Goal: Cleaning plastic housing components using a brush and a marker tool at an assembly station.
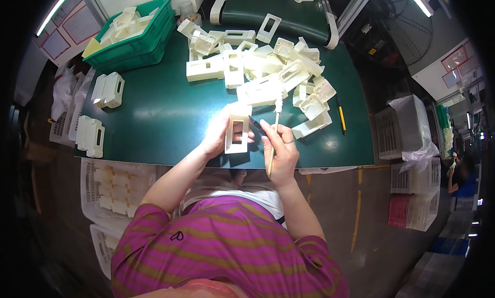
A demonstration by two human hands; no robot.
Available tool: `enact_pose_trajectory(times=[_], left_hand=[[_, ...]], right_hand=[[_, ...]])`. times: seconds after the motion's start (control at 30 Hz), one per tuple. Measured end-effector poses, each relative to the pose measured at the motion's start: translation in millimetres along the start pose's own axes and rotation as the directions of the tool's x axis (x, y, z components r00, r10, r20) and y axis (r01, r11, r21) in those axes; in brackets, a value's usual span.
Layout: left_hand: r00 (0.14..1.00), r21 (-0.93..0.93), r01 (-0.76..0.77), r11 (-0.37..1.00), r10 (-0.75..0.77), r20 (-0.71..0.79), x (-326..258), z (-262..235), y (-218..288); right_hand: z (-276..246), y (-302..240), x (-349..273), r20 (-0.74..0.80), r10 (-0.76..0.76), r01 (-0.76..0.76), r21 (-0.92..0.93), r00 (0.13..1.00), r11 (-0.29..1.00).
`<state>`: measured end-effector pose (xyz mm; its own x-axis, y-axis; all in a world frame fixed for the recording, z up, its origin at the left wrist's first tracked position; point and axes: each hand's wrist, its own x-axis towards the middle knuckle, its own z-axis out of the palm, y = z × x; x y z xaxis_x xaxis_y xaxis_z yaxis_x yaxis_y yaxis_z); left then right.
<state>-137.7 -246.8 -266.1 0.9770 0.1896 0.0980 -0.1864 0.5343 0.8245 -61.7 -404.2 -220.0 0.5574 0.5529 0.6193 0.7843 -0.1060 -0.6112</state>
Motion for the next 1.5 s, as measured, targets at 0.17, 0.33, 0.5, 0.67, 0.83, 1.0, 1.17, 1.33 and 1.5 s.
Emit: enact_pose_trajectory(times=[0.17, 0.33, 0.5, 0.67, 0.83, 1.0, 1.17, 1.33, 1.5], left_hand=[[0.999, 0.041, 0.034, 0.999, -0.034, -0.004, 0, 1, -4], [0.998, -0.014, 0.046, 0.999, -0.046, -0.037, 0, -2, -7], [0.998, 0.023, 0.048, 0.999, -0.047, -0.047, 1, -4, -8], [1.000, 0.010, 0.012, 1.000, -0.012, 0.011, -2, 0, -5], [0.999, 0.082, 0.034, 0.996, -0.031, -0.037, 0, 1, -2], [0.959, 0.417, -0.191, 0.889, 0.260, -0.114, 0, 0, -14], [0.944, 0.365, -0.224, 0.903, 0.294, -0.149, -2, -7, -17], [0.905, 0.525, -0.299, 0.797, 0.412, -0.109, -2, 0, -6], [0.904, 0.635, -0.249, 0.731, 0.411, -0.118, -4, 3, -4]], right_hand=[[6, 2, -4, -0.008, -0.003, 0.002, -0.132, 1.000, 0.991], [8, 2, -4, -0.059, -0.014, 0.003, -0.182, 0.998, 0.983], [3, 0, -3, -0.067, 0.020, -0.032, -0.191, 0.998, 0.981], [-5, 11, -2, -0.074, 0.098, -0.116, -0.313, 0.992, 0.943], [-8, 18, -6, -0.114, 0.027, -0.053, -0.236, 0.993, 0.970], [-6, 1, -14, -0.037, 0.225, -0.170, 0.540, 0.974, 0.824], [9, -9, -17, 0.038, 0.262, -0.216, 0.683, 0.964, 0.698], [5, 21, -8, 0.097, 0.429, -0.370, 0.693, 0.898, 0.618], [6, -9, -23, -0.013, 0.188, -0.129, 0.682, 0.982, 0.720]])
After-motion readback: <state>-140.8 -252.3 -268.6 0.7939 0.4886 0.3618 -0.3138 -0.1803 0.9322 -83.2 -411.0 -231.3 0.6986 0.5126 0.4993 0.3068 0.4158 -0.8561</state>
